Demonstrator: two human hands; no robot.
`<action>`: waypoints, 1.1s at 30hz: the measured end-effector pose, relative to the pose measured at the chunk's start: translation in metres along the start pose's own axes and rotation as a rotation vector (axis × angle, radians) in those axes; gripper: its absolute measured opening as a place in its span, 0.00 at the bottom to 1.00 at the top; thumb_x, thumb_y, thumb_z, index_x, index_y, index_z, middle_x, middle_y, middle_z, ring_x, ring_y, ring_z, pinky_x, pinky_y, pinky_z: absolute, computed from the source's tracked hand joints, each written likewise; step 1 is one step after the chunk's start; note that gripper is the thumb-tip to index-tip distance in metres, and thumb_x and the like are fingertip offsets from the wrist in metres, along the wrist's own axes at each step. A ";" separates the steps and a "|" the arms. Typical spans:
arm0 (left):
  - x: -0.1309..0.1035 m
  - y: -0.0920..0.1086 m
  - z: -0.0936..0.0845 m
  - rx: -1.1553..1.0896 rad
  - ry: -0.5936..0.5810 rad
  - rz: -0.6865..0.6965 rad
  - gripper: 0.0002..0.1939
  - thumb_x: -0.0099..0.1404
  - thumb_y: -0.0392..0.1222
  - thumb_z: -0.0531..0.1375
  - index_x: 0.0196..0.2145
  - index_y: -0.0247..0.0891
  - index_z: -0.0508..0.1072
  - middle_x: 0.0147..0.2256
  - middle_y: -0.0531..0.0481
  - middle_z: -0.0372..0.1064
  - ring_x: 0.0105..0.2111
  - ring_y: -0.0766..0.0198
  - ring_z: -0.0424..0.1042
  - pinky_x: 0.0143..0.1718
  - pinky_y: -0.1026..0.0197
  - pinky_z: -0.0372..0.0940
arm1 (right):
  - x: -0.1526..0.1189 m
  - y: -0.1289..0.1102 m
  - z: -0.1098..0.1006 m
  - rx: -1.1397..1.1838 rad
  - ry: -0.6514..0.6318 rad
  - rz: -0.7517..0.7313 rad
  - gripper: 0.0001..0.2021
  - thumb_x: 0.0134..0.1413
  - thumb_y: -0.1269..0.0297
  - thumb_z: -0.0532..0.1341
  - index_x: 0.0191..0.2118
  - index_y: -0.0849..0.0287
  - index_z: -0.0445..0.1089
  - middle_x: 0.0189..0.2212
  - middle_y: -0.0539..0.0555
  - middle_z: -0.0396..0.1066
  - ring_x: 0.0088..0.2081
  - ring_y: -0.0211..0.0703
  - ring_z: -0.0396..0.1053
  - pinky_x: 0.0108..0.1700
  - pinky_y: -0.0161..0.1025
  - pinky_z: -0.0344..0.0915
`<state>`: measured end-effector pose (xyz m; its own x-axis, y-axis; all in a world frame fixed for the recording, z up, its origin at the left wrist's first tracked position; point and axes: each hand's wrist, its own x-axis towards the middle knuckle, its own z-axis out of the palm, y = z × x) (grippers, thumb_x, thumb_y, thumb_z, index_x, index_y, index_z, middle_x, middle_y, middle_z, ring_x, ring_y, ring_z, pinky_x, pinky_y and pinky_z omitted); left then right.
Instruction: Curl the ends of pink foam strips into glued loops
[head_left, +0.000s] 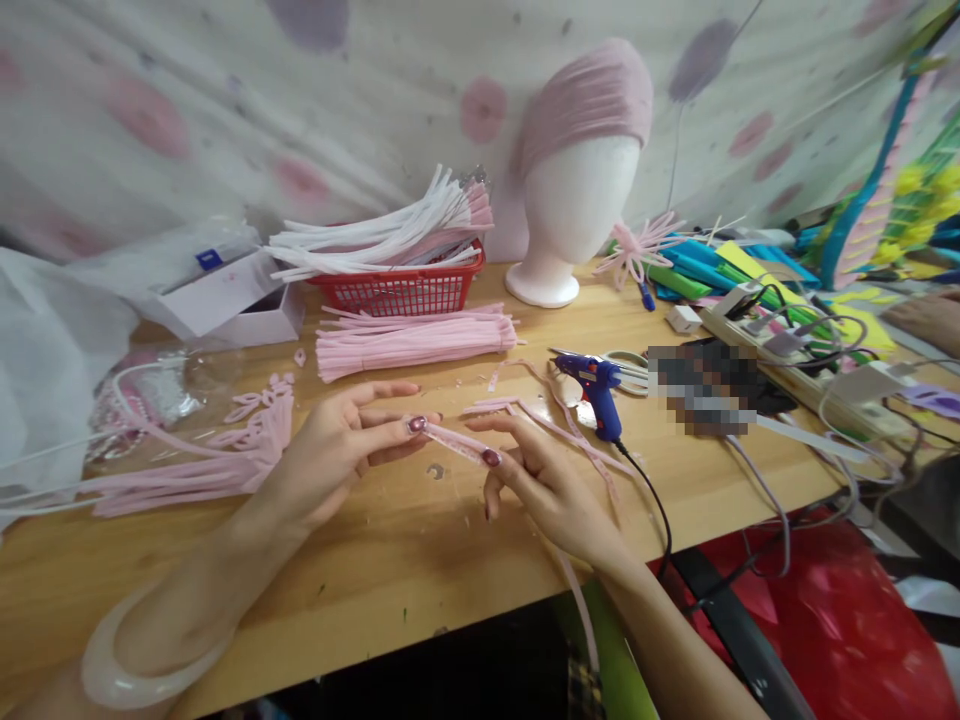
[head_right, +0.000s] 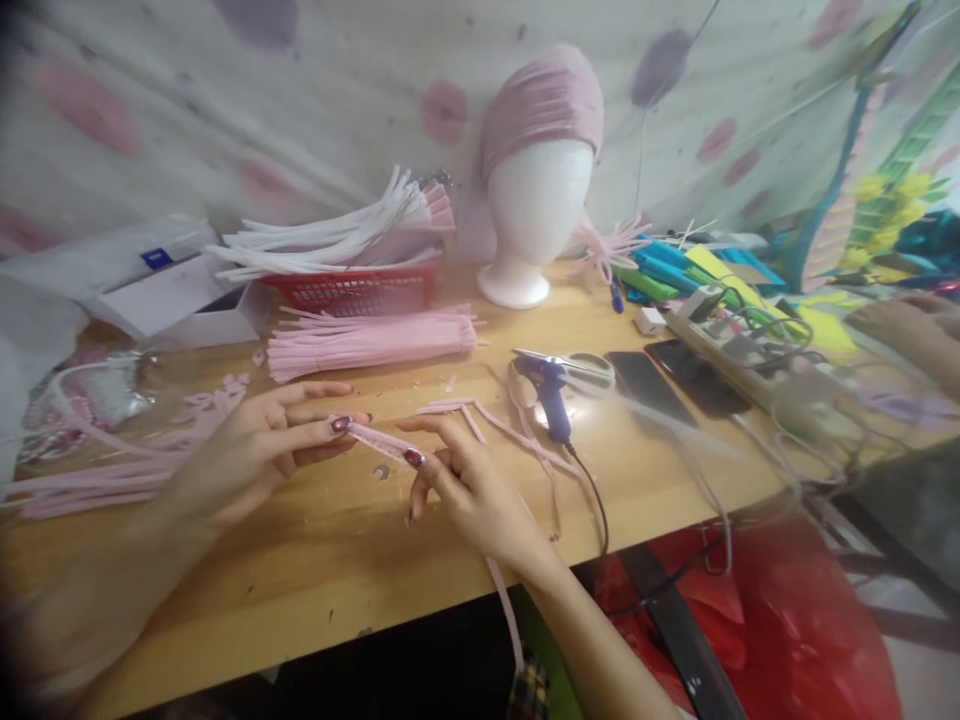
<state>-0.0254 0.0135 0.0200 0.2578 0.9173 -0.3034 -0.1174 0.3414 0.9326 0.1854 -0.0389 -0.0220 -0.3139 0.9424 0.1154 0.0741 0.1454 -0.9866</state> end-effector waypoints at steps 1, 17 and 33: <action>0.001 -0.001 -0.001 -0.015 0.004 -0.018 0.23 0.50 0.33 0.70 0.44 0.34 0.70 0.30 0.48 0.80 0.33 0.63 0.79 0.39 0.64 0.72 | 0.000 0.000 0.000 0.012 0.009 -0.005 0.12 0.67 0.65 0.52 0.53 0.57 0.62 0.20 0.44 0.68 0.24 0.36 0.70 0.33 0.35 0.64; 0.001 -0.009 -0.005 -0.109 -0.043 -0.097 0.18 0.55 0.29 0.66 0.44 0.36 0.70 0.31 0.48 0.80 0.35 0.62 0.79 0.41 0.62 0.73 | -0.001 -0.001 -0.011 0.010 0.023 -0.039 0.07 0.62 0.61 0.59 0.37 0.59 0.67 0.22 0.49 0.74 0.26 0.37 0.72 0.31 0.34 0.63; -0.003 -0.013 -0.004 -0.026 -0.092 -0.005 0.23 0.54 0.37 0.69 0.46 0.37 0.68 0.34 0.43 0.80 0.36 0.57 0.80 0.41 0.59 0.72 | -0.007 -0.002 -0.012 0.082 0.096 0.131 0.12 0.57 0.57 0.63 0.32 0.60 0.64 0.14 0.42 0.59 0.15 0.29 0.52 0.18 0.29 0.46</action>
<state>-0.0281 0.0070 0.0083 0.3451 0.8934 -0.2877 -0.1405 0.3523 0.9253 0.1987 -0.0424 -0.0197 -0.2143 0.9767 -0.0084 0.0301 -0.0020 -0.9995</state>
